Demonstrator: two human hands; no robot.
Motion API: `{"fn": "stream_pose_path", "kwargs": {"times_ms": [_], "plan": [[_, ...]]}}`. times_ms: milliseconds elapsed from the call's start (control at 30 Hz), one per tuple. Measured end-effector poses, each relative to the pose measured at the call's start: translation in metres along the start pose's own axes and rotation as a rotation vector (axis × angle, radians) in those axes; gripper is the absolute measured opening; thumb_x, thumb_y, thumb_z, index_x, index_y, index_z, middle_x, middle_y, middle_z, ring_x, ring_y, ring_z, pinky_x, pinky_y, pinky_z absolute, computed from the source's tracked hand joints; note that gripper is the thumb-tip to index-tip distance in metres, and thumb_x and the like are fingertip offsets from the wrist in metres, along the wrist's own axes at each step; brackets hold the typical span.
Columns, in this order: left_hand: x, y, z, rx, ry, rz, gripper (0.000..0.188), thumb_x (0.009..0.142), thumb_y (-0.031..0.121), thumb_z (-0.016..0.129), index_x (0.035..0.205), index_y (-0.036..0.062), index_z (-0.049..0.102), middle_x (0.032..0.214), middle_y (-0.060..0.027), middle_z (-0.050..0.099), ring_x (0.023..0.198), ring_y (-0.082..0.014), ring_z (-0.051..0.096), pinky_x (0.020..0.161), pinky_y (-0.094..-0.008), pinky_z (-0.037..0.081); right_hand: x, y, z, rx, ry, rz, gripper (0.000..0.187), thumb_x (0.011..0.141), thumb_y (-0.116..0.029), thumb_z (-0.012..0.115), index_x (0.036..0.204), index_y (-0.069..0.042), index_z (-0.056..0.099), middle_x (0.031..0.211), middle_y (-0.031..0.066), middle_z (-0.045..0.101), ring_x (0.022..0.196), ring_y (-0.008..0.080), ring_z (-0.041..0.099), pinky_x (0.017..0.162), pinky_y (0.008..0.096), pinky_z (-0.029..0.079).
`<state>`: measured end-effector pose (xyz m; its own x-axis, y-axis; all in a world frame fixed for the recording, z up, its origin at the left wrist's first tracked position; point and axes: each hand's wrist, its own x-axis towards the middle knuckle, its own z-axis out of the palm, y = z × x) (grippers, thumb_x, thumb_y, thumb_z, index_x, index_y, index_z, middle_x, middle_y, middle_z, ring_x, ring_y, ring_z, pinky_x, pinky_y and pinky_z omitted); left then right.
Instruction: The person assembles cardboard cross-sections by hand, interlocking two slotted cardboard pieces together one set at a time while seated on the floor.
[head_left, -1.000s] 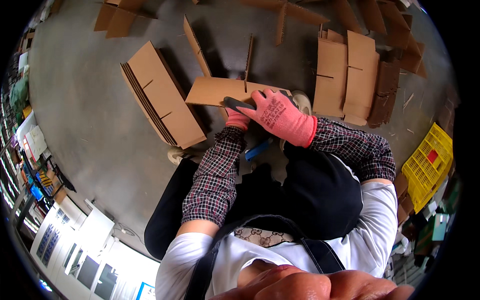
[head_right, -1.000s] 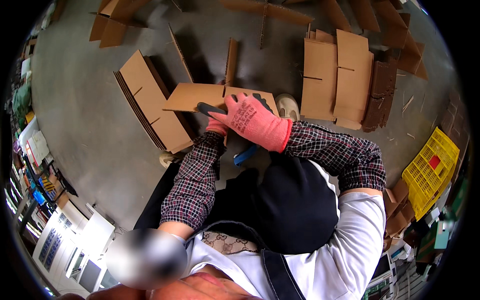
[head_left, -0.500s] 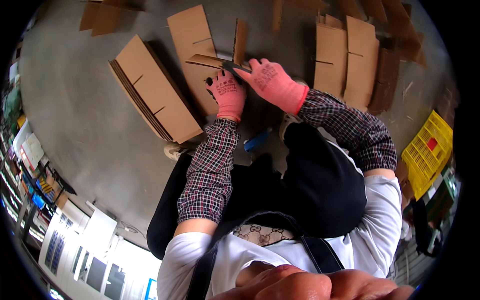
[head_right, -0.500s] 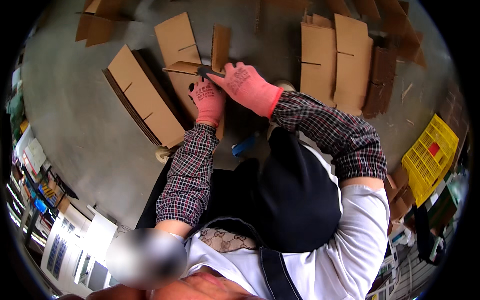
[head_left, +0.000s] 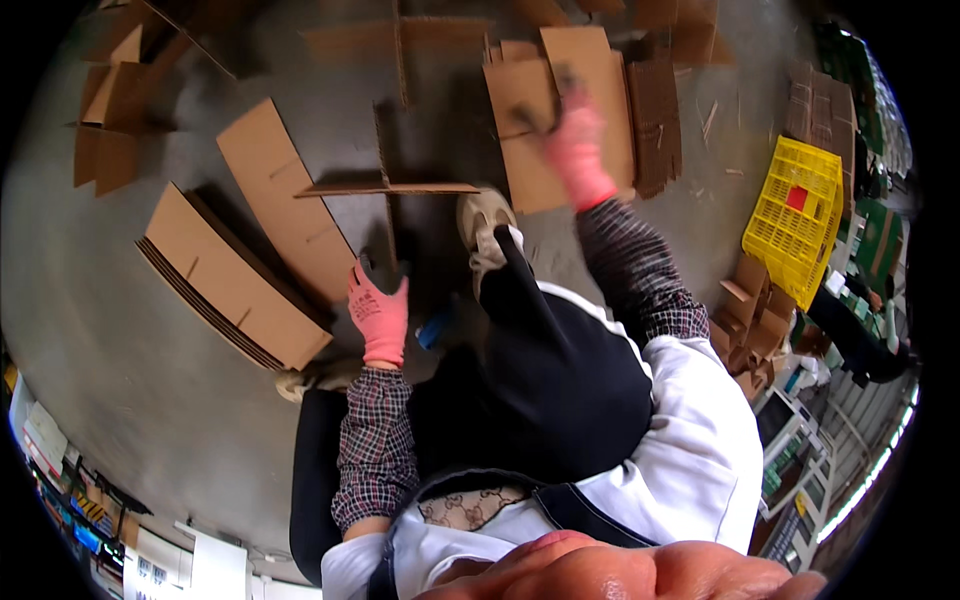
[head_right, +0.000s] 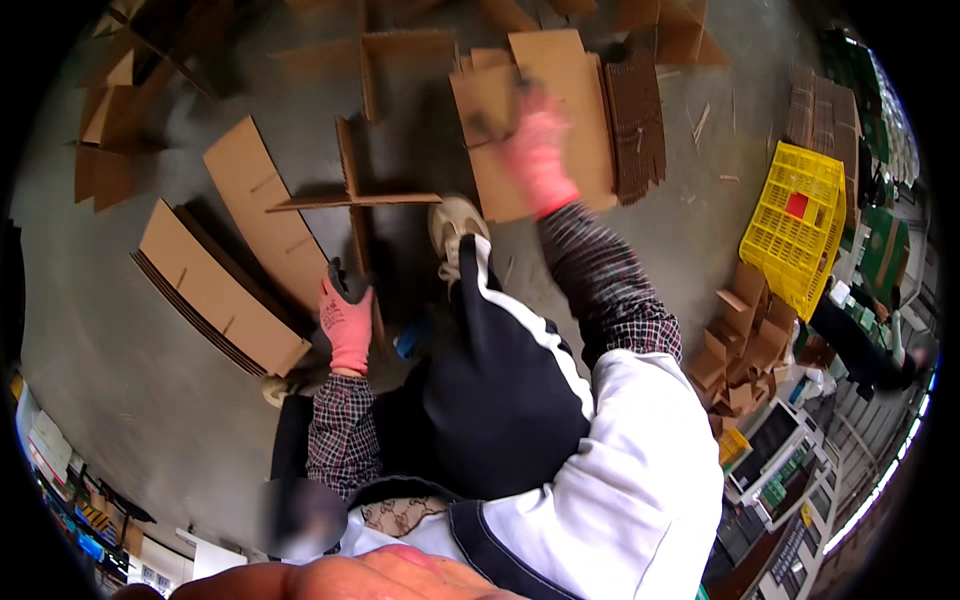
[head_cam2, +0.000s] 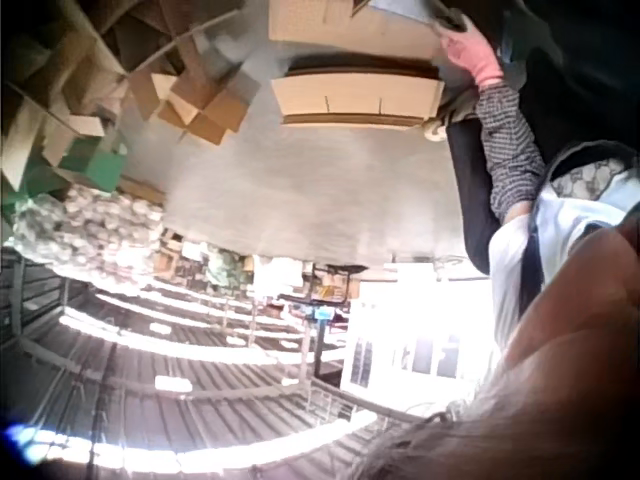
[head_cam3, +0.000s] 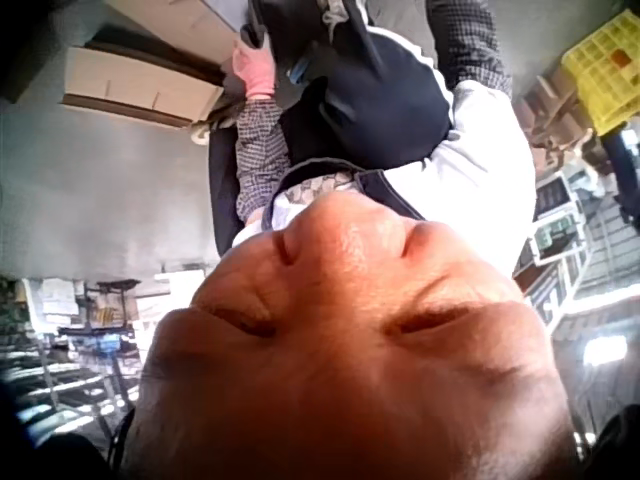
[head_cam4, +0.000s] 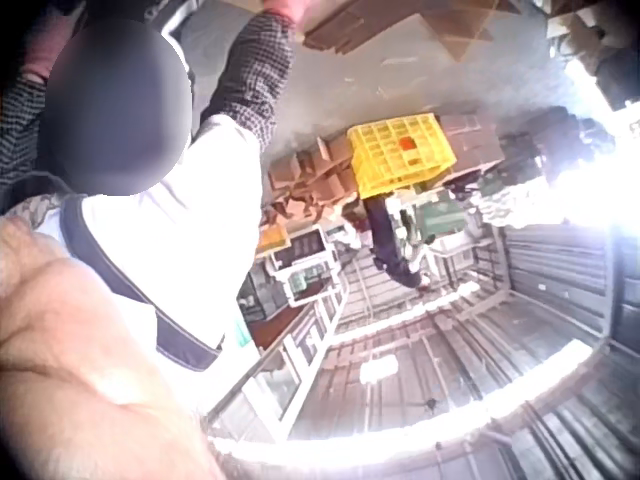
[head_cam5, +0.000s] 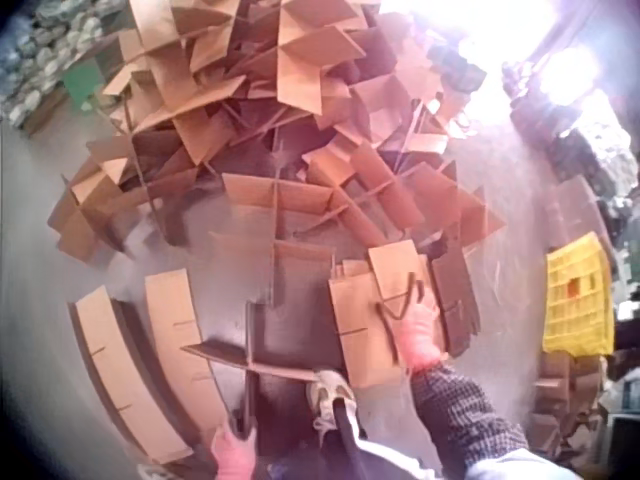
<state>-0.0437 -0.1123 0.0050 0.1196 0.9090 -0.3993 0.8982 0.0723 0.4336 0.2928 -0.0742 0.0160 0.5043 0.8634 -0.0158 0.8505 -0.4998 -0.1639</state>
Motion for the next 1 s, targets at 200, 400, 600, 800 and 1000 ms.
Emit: {"fn": "stream_pose_path", "kwargs": {"times_ms": [200,400,600,800,1000], "plan": [[0.047,0.001,0.003,0.079,0.251,0.055,0.045,0.081,0.021,0.061,0.119,0.0008,0.047,0.112,-0.0172,0.055,0.100,-0.0334,0.055,0.084,-0.0415,0.044,0.004,0.083,0.034,-0.241,-0.162,0.372,0.108,0.059,-0.064,0.071,0.142,-0.015,0.023,0.138,0.0196,0.028,0.128,0.0366,0.028,0.100,0.0591,0.026],[0.038,-0.004,0.003,0.248,-0.008,0.061,0.057,0.074,0.032,0.066,0.122,0.0068,0.048,0.116,-0.0142,0.054,0.106,-0.0294,0.053,0.087,-0.0386,0.045,0.022,0.090,-0.016,-0.367,-0.101,0.258,0.092,0.059,-0.048,0.079,0.134,-0.015,0.037,0.111,0.0113,0.053,0.104,0.0294,0.055,0.088,0.0503,0.043],[0.035,0.010,-0.004,0.136,-0.015,-0.070,0.048,0.077,0.026,0.064,0.121,0.0100,0.049,0.109,-0.0138,0.057,0.097,-0.0325,0.058,0.079,-0.0410,0.048,-0.021,-0.027,-0.107,0.721,-0.070,-0.185,0.039,0.073,0.005,0.061,0.112,-0.001,0.055,0.110,0.0126,0.055,0.101,0.0237,0.055,0.087,0.0309,0.044],[0.052,0.027,0.002,0.140,-0.097,0.042,0.049,0.082,0.030,0.057,0.126,0.0140,0.045,0.122,-0.0109,0.050,0.105,-0.0301,0.054,0.083,-0.0418,0.047,-0.059,-0.100,-0.066,0.313,-0.314,-0.791,0.039,0.065,-0.004,0.065,0.104,-0.004,0.057,0.116,0.0134,0.055,0.099,0.0309,0.056,0.074,0.0382,0.050],[0.041,-0.069,0.115,-0.374,-0.040,0.129,0.046,0.088,0.042,0.042,0.125,0.0152,0.048,0.126,-0.0086,0.050,0.109,-0.0277,0.053,0.092,-0.0413,0.040,-0.085,-0.140,-0.062,0.104,-0.449,-1.183,0.039,0.074,-0.017,0.056,0.111,-0.024,0.060,0.113,0.0106,0.049,0.096,0.0280,0.052,0.068,0.0322,0.049]]}}
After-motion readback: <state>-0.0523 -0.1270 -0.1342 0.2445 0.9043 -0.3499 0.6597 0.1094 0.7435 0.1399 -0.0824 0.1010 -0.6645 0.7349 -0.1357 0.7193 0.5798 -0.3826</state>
